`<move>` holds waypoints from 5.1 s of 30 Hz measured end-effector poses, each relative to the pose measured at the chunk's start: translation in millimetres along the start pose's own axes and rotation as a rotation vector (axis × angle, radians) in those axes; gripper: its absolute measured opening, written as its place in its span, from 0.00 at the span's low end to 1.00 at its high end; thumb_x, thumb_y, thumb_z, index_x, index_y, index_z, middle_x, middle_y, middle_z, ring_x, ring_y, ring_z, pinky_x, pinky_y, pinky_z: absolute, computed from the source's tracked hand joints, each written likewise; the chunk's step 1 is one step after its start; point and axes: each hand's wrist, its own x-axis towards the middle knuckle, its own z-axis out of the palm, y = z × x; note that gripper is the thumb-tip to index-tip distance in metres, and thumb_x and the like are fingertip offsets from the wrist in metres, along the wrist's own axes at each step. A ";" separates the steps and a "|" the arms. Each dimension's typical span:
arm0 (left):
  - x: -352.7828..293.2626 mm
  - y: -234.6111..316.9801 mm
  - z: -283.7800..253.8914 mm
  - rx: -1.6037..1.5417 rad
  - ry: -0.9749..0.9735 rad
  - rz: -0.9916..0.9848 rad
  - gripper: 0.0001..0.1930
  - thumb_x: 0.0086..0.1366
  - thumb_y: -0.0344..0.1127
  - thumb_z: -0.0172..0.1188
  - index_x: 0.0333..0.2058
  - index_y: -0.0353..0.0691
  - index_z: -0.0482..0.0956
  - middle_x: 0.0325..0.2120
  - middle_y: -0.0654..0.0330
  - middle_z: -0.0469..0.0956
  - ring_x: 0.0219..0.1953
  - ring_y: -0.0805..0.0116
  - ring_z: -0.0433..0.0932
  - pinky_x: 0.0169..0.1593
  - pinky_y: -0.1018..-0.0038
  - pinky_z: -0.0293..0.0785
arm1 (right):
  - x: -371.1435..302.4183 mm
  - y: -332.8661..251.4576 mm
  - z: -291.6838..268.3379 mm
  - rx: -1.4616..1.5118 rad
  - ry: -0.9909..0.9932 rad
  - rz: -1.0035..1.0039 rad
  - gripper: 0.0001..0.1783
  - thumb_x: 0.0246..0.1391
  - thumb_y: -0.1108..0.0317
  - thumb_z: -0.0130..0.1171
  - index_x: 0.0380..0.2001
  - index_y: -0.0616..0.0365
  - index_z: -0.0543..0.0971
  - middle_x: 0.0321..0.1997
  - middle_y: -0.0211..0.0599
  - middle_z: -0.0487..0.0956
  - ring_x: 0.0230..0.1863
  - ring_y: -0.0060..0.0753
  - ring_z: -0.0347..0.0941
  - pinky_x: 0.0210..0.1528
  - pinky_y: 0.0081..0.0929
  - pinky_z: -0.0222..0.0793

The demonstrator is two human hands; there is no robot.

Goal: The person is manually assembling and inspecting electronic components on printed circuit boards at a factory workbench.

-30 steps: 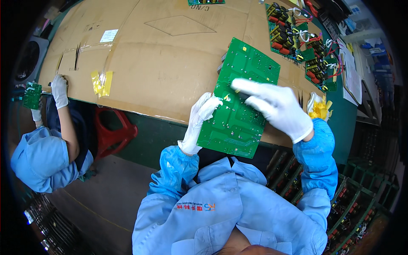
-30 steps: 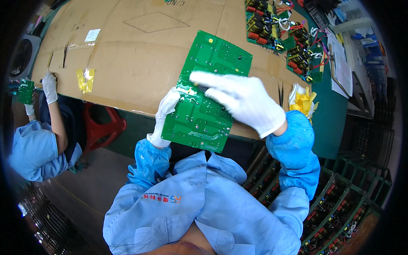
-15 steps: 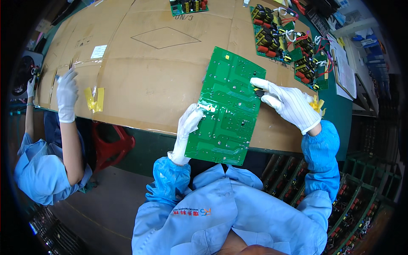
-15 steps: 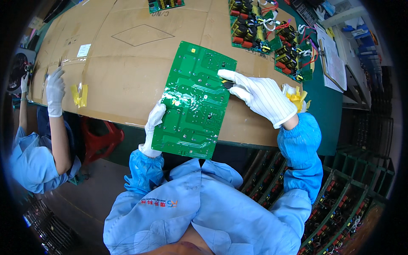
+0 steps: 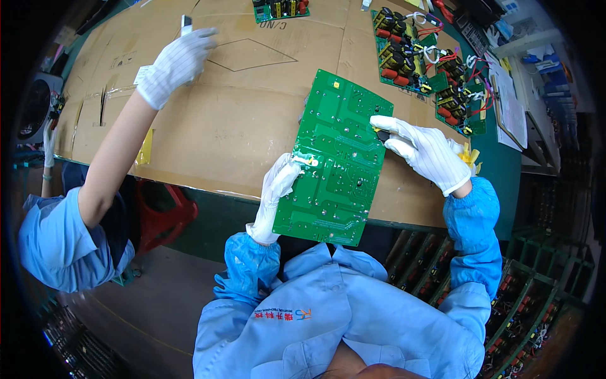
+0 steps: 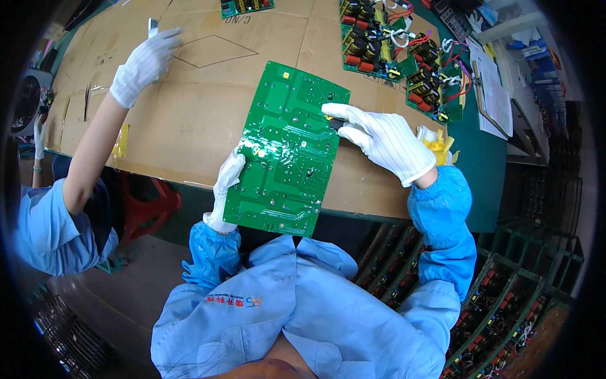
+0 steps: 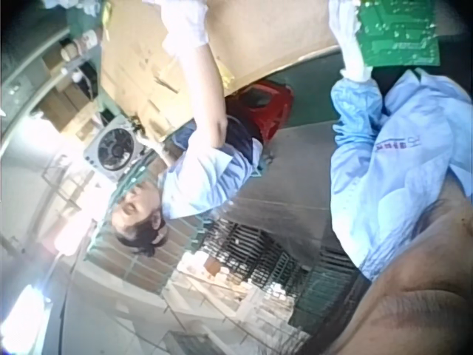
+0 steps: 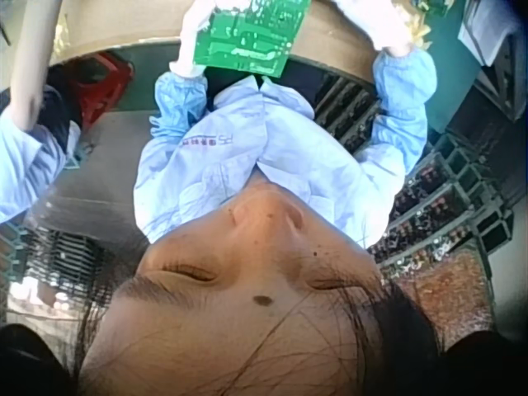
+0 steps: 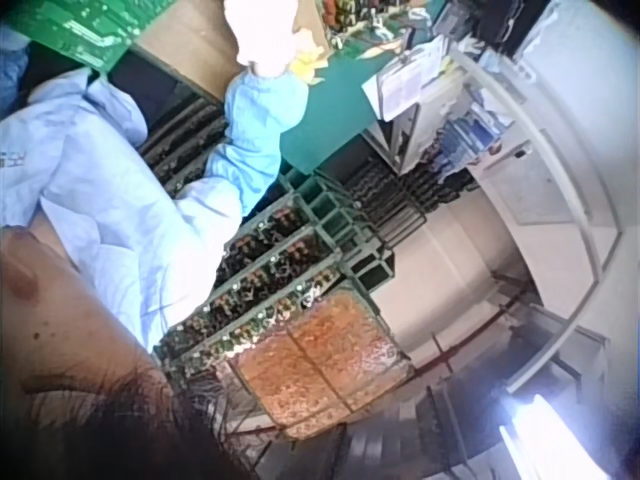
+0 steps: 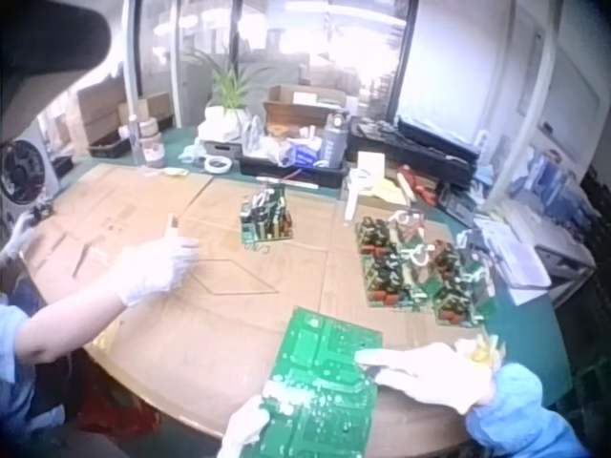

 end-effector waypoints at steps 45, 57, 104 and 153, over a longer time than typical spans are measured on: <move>4.7 6.0 3.5 -0.032 -0.028 0.102 0.16 0.68 0.49 0.61 0.39 0.41 0.75 0.28 0.73 0.64 0.30 0.84 0.61 0.34 0.80 0.60 | 39.9 -80.3 14.1 -0.016 -0.265 -0.185 0.24 0.70 0.53 0.51 0.67 0.35 0.72 0.43 0.38 0.85 0.43 0.50 0.82 0.44 0.40 0.79; 2.8 9.5 1.4 -0.004 -0.038 0.080 0.18 0.69 0.50 0.59 0.39 0.39 0.75 0.29 0.70 0.65 0.31 0.82 0.61 0.34 0.79 0.61 | 60.3 -81.6 -2.5 0.070 -0.460 -0.100 0.21 0.67 0.55 0.56 0.62 0.40 0.78 0.47 0.40 0.85 0.44 0.50 0.82 0.47 0.40 0.78; 5.8 4.6 2.1 -0.035 0.000 -0.099 0.14 0.69 0.46 0.61 0.39 0.41 0.75 0.27 0.72 0.66 0.30 0.84 0.60 0.33 0.80 0.59 | 89.7 -17.2 -11.2 -0.046 -0.057 -0.051 0.21 0.70 0.56 0.52 0.64 0.37 0.73 0.42 0.38 0.86 0.38 0.52 0.83 0.41 0.42 0.79; 1.4 7.6 9.6 -0.439 -0.010 -0.125 0.28 0.74 0.52 0.50 0.62 0.38 0.72 0.55 0.51 0.79 0.52 0.57 0.82 0.56 0.60 0.79 | -211.2 61.5 40.3 -0.434 0.251 0.846 0.36 0.67 0.58 0.54 0.76 0.38 0.57 0.32 0.51 0.82 0.30 0.57 0.80 0.32 0.52 0.74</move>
